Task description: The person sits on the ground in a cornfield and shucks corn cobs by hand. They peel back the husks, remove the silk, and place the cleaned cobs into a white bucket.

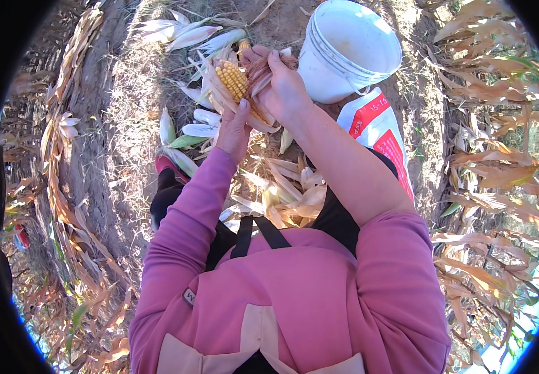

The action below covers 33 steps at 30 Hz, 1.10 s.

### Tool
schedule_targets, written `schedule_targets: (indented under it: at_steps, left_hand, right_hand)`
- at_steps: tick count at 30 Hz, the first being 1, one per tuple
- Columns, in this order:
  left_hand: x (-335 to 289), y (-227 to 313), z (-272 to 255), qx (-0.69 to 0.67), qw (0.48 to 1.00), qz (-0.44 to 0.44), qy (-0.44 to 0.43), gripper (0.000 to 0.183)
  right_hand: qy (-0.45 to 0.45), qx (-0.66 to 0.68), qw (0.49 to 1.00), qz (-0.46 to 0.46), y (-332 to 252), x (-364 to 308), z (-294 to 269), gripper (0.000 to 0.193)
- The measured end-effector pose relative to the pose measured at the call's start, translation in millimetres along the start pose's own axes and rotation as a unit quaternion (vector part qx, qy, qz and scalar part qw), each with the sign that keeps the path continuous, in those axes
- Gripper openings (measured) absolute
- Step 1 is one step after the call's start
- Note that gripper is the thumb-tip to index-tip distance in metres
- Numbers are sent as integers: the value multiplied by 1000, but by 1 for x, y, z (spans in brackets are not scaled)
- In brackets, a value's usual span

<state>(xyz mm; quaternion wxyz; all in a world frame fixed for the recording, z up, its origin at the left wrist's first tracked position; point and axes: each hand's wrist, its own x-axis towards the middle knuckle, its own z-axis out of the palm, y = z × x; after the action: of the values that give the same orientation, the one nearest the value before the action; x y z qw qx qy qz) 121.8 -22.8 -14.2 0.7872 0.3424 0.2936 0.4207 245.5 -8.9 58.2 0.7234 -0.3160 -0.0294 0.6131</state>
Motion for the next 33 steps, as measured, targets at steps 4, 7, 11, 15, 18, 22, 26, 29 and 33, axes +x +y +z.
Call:
schedule_targets:
  at_steps: [4,7,11,15,18,22,26,29,33]
  left_hand:
    - [3,16,-8,-7,997,-70,31,50]
    - [8,27,-9,-112,993,-16,30,50]
    - [10,58,-29,-72,992,-19,107,51]
    - [23,87,-59,-100,967,99,214,49]
    - [15,84,-47,-59,978,91,177,49]
    - [13,76,-52,-45,992,62,99,48]
    - [16,56,-49,-64,994,8,90,49]
    - [8,62,-24,-84,992,0,91,51]
    - [4,64,-15,-94,993,-28,61,44]
  right_hand:
    - [-16,-17,1000,-11,8,0,3,35]
    - [-60,-2,997,44,12,-1,-3,35]
    - [-169,-406,889,123,-2,-21,6,33]
    - [-337,-766,524,158,-2,-28,-31,34]
    - [-392,-752,464,257,-6,-35,-33,53]
    - [-416,-576,632,308,-21,-30,-5,71]
    - [-256,-689,678,29,-6,-16,-9,75]
    - [-218,-744,632,17,18,-30,-12,64]
    - [-165,-769,617,13,26,-25,-18,60]
